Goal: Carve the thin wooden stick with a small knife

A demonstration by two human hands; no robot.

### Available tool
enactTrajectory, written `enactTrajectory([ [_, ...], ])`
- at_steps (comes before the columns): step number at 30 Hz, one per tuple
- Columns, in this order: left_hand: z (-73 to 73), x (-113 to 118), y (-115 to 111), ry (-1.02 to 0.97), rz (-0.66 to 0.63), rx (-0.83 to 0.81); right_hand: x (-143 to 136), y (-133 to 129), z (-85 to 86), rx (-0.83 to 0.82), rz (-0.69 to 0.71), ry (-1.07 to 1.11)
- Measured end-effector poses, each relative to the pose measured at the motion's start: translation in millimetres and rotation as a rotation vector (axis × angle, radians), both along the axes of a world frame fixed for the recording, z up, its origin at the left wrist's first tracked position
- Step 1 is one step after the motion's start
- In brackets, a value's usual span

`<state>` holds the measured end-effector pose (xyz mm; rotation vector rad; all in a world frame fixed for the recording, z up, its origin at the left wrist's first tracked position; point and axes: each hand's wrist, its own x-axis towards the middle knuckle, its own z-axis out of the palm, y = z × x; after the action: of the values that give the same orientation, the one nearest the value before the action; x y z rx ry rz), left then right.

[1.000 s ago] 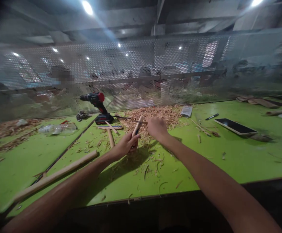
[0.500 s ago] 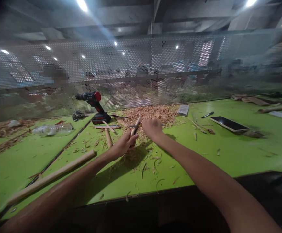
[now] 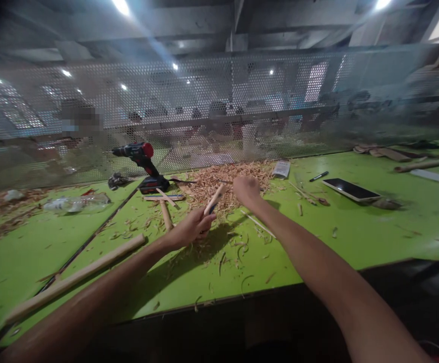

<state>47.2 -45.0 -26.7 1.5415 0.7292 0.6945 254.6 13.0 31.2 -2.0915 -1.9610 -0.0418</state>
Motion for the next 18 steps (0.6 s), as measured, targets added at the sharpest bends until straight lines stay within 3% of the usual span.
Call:
enactTrajectory([
  [3, -1.7, -2, 0, -0.022, -0.072, -0.012, 22, 5, 7.3, -0.01, -0.13, -0.029],
  [6, -0.7, -4, 2, -0.066, -0.04, -0.066, 26, 3, 12.5, -0.005, -0.143, -0.037],
  [11, 7.3, -7, 4, -0.165, -0.011, -0.177, -7, -15, 12.8, -0.001, 0.022, -0.071],
  [18, 15.9, -10, 2, -0.268, -0.061, -0.211, -49, -43, 5.1, -0.058, 0.198, -0.112],
])
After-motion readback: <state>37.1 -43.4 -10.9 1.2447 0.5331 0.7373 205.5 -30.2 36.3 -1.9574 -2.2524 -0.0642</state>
